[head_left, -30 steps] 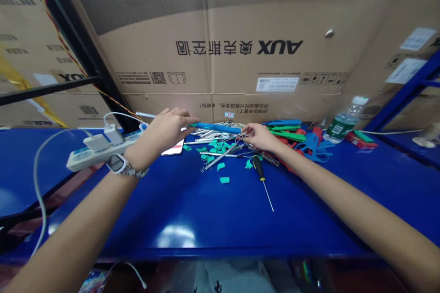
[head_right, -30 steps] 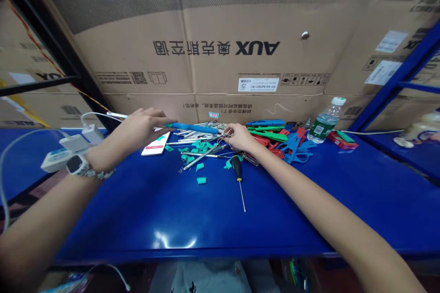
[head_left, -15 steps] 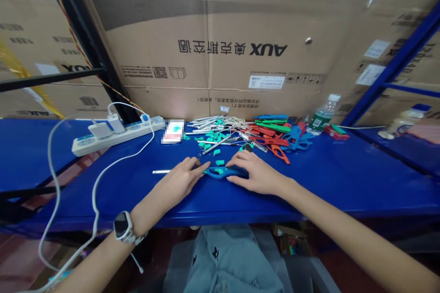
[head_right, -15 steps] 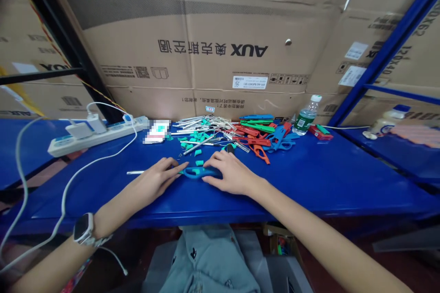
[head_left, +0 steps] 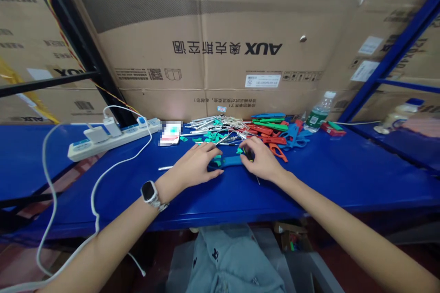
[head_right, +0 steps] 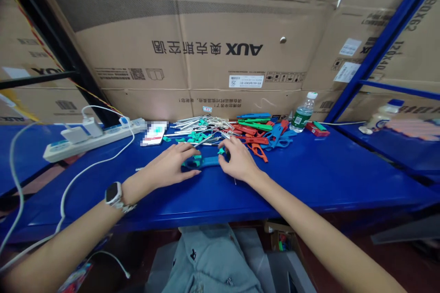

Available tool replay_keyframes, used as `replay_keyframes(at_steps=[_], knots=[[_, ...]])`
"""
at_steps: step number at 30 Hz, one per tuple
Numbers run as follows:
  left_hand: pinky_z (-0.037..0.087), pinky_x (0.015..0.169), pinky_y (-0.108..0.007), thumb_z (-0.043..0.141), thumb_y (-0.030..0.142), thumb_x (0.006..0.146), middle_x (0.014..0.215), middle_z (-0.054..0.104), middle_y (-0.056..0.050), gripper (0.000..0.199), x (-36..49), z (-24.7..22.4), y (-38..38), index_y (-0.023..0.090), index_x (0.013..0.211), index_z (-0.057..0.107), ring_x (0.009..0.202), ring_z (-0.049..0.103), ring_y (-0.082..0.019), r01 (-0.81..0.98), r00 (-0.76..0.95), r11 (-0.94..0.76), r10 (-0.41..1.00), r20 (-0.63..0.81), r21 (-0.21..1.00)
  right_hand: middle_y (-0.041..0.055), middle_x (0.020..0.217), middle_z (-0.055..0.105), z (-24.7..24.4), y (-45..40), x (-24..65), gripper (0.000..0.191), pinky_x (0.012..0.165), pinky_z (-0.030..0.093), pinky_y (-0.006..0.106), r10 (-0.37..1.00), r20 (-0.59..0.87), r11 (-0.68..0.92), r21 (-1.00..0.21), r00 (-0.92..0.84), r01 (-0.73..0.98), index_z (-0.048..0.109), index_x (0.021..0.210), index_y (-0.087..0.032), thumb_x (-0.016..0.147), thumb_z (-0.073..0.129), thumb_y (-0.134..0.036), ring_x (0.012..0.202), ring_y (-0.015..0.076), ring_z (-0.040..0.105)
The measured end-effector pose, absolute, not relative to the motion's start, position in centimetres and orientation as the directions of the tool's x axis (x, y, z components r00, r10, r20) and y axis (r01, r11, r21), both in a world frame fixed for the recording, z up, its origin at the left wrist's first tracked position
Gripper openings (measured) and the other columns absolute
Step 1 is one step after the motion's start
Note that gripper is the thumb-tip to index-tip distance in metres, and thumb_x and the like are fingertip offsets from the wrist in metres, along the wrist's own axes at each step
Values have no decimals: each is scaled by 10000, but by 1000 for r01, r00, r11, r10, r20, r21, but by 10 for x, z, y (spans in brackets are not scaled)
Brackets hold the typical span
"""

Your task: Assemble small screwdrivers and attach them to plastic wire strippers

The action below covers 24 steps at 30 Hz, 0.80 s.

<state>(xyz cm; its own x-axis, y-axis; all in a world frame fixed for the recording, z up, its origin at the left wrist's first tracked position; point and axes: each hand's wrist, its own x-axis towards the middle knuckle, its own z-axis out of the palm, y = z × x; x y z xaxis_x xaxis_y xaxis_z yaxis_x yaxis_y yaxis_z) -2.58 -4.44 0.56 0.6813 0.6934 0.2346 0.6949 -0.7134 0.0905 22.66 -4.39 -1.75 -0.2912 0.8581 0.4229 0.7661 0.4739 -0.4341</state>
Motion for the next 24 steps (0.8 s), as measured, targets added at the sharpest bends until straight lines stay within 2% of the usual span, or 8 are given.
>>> replay_keyframes(at_steps=[2, 5, 7, 10, 15, 18, 20, 24], knots=[[510, 1008, -503, 693, 403, 940, 1218, 665, -133, 364, -9, 8, -38, 170, 1219, 672, 1137, 641, -326, 662, 732, -749, 653, 194, 27, 65, 931, 679, -15, -47, 235, 130, 727, 467, 341, 929, 344, 289, -450, -135, 845, 637, 989, -209, 901, 651, -304, 842, 233, 645], [520, 981, -479, 660, 293, 949, 1160, 679, -146, 261, 10, 4, -31, 141, 1159, 690, 1096, 653, -322, 635, 769, -769, 619, 158, -76, 46, 749, 677, -13, -50, 242, 216, 629, 387, 321, 982, 185, 93, -401, -18, 912, 623, 857, -223, 902, 670, -428, 728, 236, 642], [527, 957, -462, 641, 252, 948, 1110, 686, -142, 221, 15, -1, -28, 136, 1126, 700, 1057, 657, -310, 623, 779, -774, 603, 172, -110, 61, 726, 692, -13, -50, 243, 264, 622, 371, 319, 991, 131, 65, -376, -16, 924, 623, 763, -226, 899, 674, -447, 739, 249, 661], [535, 930, -441, 599, 266, 984, 1040, 694, -121, 206, 10, -8, -25, 147, 1104, 716, 987, 659, -279, 588, 800, -804, 562, 210, -86, 78, 761, 728, -11, -47, 241, 258, 627, 378, 319, 993, 116, 73, -373, -32, 925, 633, 683, -227, 877, 684, -389, 771, 258, 688], [528, 962, -425, 532, 369, 1059, 1072, 719, -109, 327, -5, -12, -27, 165, 1270, 676, 1006, 664, -254, 561, 792, -828, 536, 293, -2, 72, 804, 751, -7, -41, 238, 167, 620, 381, 323, 995, 99, 67, -373, -32, 926, 684, 717, -237, 816, 708, -369, 795, 268, 692], [518, 970, -425, 471, 371, 1086, 1093, 723, -99, 331, -8, -13, -28, 192, 1279, 671, 1029, 662, -248, 571, 779, -821, 540, 318, -3, 61, 727, 723, -3, -40, 235, 204, 579, 362, 312, 997, 80, 53, -392, -23, 919, 651, 670, -233, 765, 748, -386, 716, 246, 663], [517, 960, -427, 424, 344, 1100, 1077, 714, -97, 342, -7, -15, -27, 186, 1248, 690, 1018, 655, -245, 573, 779, -819, 540, 318, -13, 44, 637, 676, 0, -37, 235, 268, 552, 350, 302, 998, 69, 24, -463, 9, 886, 594, 608, -227, 741, 759, -391, 633, 214, 619], [520, 888, -419, 401, 296, 1098, 1078, 682, -114, 359, -5, -16, -28, 165, 1168, 728, 1012, 637, -261, 603, 767, -797, 571, 295, -25, -7, 534, 580, 6, -25, 232, 261, 524, 351, 272, 994, 111, 92, -773, -9, 628, 513, 605, -226, 742, 701, -346, 511, 139, 501]])
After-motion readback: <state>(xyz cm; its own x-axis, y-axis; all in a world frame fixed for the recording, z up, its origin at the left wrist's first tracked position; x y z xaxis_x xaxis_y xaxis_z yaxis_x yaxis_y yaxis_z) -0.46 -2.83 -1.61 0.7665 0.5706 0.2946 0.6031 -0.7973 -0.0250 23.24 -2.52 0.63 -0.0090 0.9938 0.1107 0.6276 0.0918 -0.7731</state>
